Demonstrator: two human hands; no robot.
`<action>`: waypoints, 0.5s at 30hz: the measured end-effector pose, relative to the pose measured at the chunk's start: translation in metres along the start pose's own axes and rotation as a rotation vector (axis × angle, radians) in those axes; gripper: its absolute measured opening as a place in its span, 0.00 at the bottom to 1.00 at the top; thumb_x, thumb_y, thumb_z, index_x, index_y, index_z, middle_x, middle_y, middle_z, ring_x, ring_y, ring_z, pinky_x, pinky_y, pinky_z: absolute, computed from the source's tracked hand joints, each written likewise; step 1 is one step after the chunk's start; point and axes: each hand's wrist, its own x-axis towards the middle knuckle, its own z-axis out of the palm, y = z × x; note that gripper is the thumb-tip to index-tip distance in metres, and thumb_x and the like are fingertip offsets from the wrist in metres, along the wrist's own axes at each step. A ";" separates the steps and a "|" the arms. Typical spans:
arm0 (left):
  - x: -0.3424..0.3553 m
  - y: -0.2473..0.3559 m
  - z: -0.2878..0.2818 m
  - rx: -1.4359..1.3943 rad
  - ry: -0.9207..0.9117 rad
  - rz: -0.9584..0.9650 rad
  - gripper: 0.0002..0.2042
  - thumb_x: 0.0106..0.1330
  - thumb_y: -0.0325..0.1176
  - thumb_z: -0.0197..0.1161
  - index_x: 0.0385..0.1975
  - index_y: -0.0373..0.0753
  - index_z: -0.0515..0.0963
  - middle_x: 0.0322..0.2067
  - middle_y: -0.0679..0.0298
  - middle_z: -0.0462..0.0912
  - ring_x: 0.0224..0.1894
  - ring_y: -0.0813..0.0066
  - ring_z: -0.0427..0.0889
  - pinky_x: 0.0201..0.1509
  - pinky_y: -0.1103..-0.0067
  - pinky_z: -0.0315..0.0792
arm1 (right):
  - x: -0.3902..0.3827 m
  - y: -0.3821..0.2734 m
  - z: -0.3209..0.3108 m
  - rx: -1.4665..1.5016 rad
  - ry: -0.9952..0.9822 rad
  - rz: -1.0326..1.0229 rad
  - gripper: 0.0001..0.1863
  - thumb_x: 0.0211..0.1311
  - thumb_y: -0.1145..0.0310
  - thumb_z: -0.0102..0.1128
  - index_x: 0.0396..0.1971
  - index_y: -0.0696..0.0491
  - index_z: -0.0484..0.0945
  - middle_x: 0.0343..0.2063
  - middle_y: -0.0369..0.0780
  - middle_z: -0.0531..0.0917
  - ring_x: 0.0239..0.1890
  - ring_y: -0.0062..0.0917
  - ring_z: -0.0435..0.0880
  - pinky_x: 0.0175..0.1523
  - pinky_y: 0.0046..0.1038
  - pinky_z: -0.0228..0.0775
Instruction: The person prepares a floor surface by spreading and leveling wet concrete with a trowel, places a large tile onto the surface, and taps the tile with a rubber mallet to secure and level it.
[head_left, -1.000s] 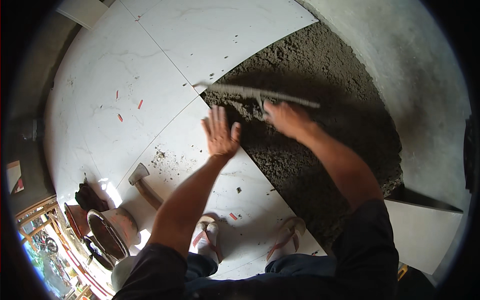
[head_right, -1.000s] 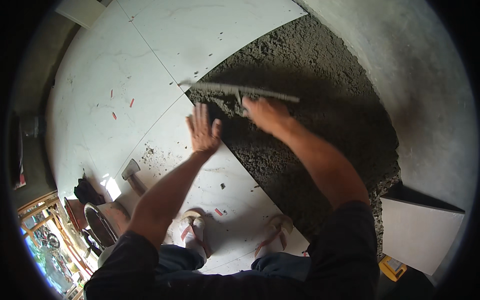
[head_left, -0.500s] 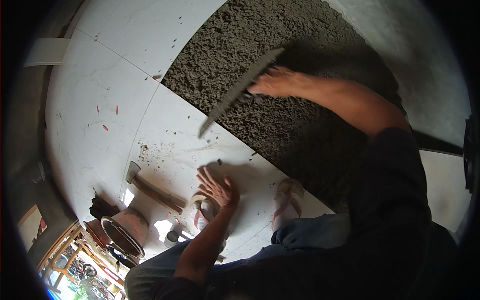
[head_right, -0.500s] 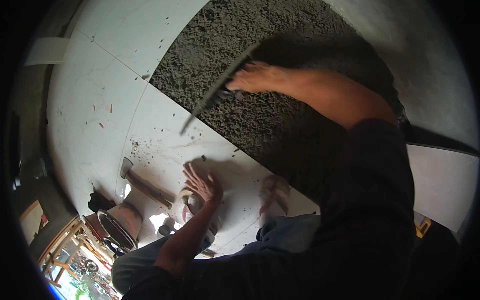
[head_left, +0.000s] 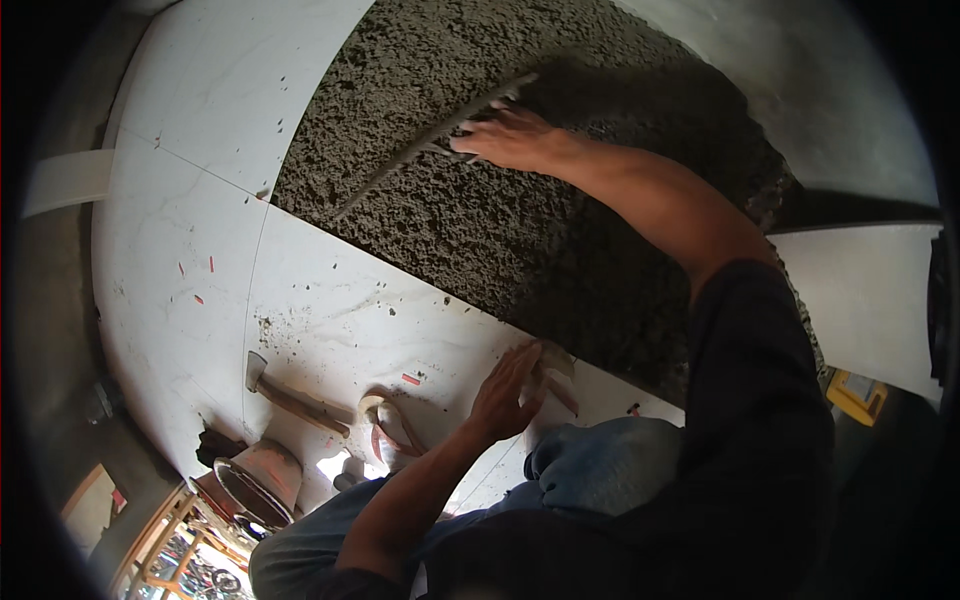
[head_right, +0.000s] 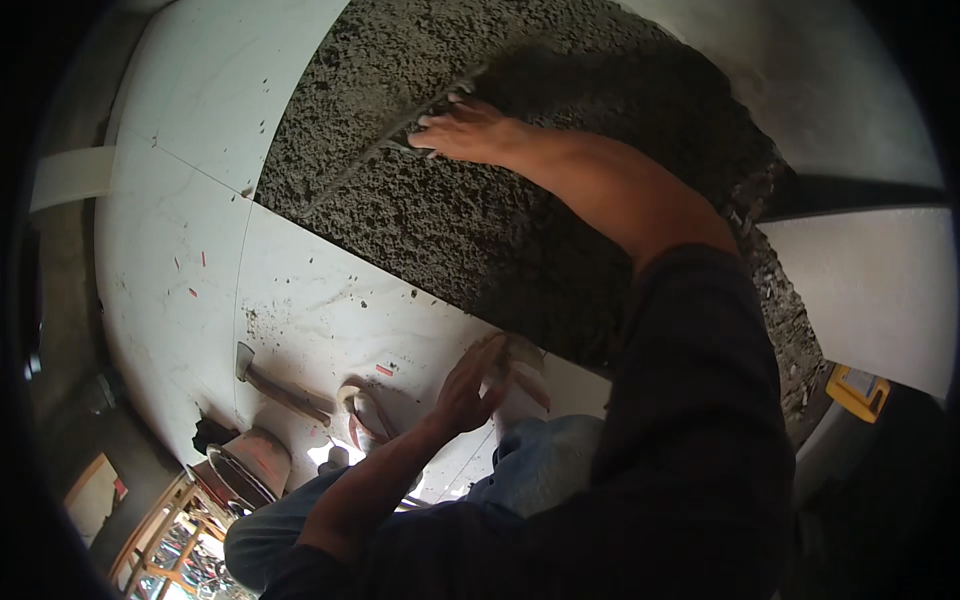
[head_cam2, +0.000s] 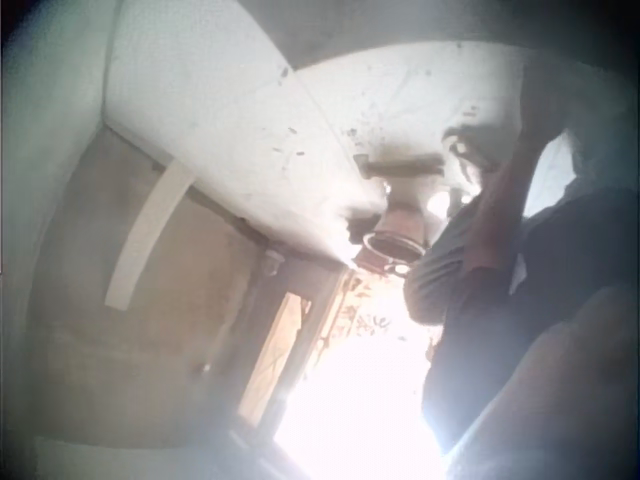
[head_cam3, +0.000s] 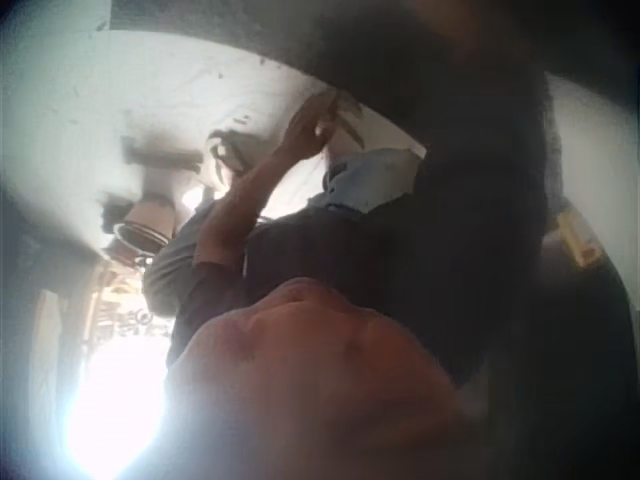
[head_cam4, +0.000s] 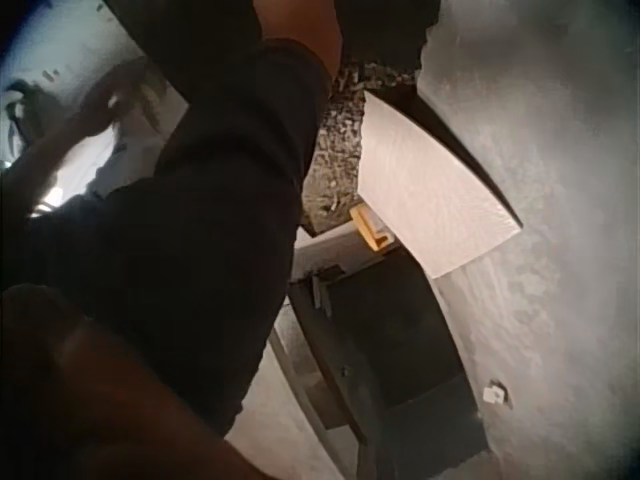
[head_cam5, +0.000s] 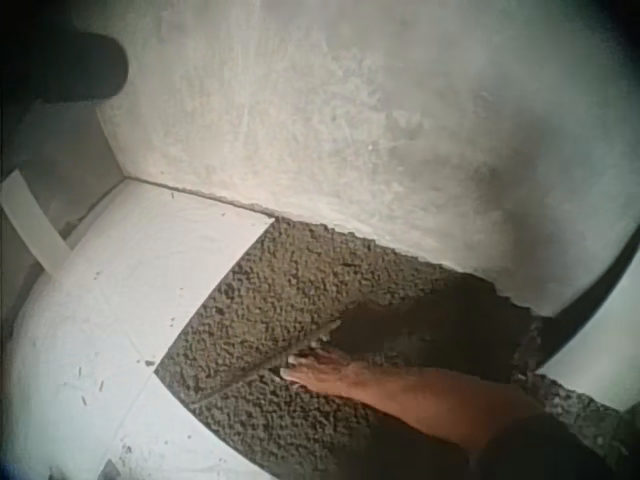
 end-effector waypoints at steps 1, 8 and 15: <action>-0.005 0.004 -0.005 -0.011 -0.019 -0.009 0.28 0.58 0.34 0.60 0.59 0.33 0.63 0.57 0.47 0.69 0.63 0.50 0.65 0.67 0.63 0.59 | 0.001 -0.006 0.003 0.013 0.002 0.016 0.20 0.71 0.65 0.38 0.61 0.38 0.63 0.63 0.41 0.65 0.64 0.45 0.63 0.67 0.50 0.56; -0.038 -0.016 -0.062 0.147 -0.249 0.185 0.26 0.57 0.36 0.61 0.57 0.36 0.67 0.46 0.54 0.77 0.50 0.57 0.76 0.56 0.65 0.68 | -0.202 -0.067 -0.022 0.182 0.106 0.093 0.14 0.57 0.66 0.55 0.44 0.50 0.76 0.48 0.43 0.77 0.53 0.38 0.75 0.57 0.39 0.68; -0.066 -0.008 -0.146 0.353 -0.641 0.201 0.21 0.57 0.39 0.63 0.50 0.38 0.73 0.38 0.58 0.80 0.41 0.63 0.79 0.47 0.68 0.71 | -0.169 -0.135 -0.079 0.756 0.148 0.319 0.32 0.54 0.47 0.64 0.47 0.59 0.67 0.34 0.50 0.79 0.34 0.44 0.82 0.36 0.41 0.74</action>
